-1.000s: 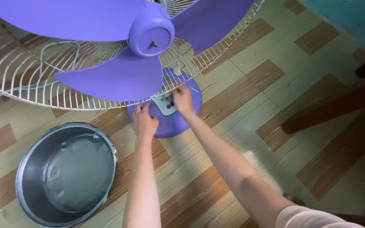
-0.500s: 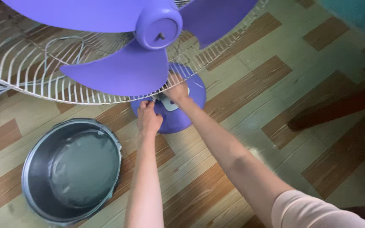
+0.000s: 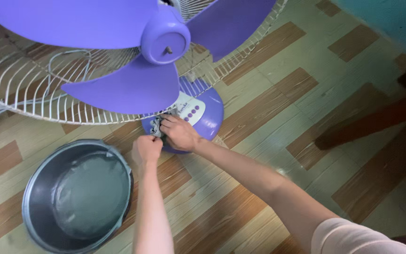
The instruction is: The person wrings out a cloth in a metal bowl of water, then wipes the base and blades of a purple electric fan. The person repeatedly dips the cloth in the bowl and continues wiping the fan blades and base.
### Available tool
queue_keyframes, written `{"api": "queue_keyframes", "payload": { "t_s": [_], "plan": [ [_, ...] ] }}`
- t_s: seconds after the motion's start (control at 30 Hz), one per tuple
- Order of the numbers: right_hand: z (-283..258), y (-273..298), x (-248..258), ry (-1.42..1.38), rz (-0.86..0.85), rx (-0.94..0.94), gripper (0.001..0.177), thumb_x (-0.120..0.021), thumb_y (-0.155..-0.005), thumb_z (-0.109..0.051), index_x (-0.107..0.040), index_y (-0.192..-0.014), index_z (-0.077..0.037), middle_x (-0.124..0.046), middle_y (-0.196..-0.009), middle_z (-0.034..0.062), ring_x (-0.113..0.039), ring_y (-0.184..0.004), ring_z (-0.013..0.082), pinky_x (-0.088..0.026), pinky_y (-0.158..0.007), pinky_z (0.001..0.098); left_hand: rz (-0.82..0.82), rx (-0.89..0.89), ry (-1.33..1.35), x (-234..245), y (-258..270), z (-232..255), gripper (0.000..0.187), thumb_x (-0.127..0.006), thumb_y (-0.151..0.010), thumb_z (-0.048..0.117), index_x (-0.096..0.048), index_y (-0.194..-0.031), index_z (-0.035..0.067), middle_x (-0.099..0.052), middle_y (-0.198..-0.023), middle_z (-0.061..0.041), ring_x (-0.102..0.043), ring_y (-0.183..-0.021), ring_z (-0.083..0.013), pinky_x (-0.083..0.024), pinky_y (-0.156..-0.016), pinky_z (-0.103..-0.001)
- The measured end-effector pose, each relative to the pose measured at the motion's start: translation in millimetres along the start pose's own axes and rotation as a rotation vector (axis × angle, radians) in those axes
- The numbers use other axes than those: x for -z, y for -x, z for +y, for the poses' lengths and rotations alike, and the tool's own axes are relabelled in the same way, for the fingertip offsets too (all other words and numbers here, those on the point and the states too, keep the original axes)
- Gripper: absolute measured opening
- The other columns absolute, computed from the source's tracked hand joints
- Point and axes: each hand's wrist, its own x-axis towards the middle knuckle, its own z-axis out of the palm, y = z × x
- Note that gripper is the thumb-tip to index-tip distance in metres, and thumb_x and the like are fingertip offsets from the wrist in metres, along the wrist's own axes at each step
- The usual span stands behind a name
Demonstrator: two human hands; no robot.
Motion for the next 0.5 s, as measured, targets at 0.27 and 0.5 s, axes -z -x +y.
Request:
{"api": "queue_keyframes", "payload": {
  "t_s": [0.27, 0.5],
  "plan": [
    [2, -31, -26, 0.480, -0.183, -0.276, 0.044, -0.061, -0.086, -0.018, -0.065, -0.126, 0.000, -0.064, -0.129, 0.0187, -0.054, -0.129, 0.0350, -0.041, -0.107, 0.0505, 0.128, 0.038, 0.115, 56, -1, 17, 0.017, -0.070, -0.085, 0.027, -0.083, -0.097, 0.025, -0.077, -0.093, -0.010, -0.074, -0.085, -0.0329, -0.057, -0.075, -0.044],
    [-54, -27, -29, 0.325, -0.342, -0.268, 0.055, -0.066, -0.083, -0.039, -0.064, -0.120, 0.002, -0.059, -0.137, 0.0239, -0.050, -0.133, 0.0367, -0.037, -0.111, 0.0477, 0.185, 0.014, 0.273, 74, -6, 3, 0.017, -0.067, -0.084, 0.022, -0.082, -0.091, 0.022, -0.078, -0.092, -0.007, -0.075, -0.086, -0.0292, -0.058, -0.077, -0.041]
  ]
}}
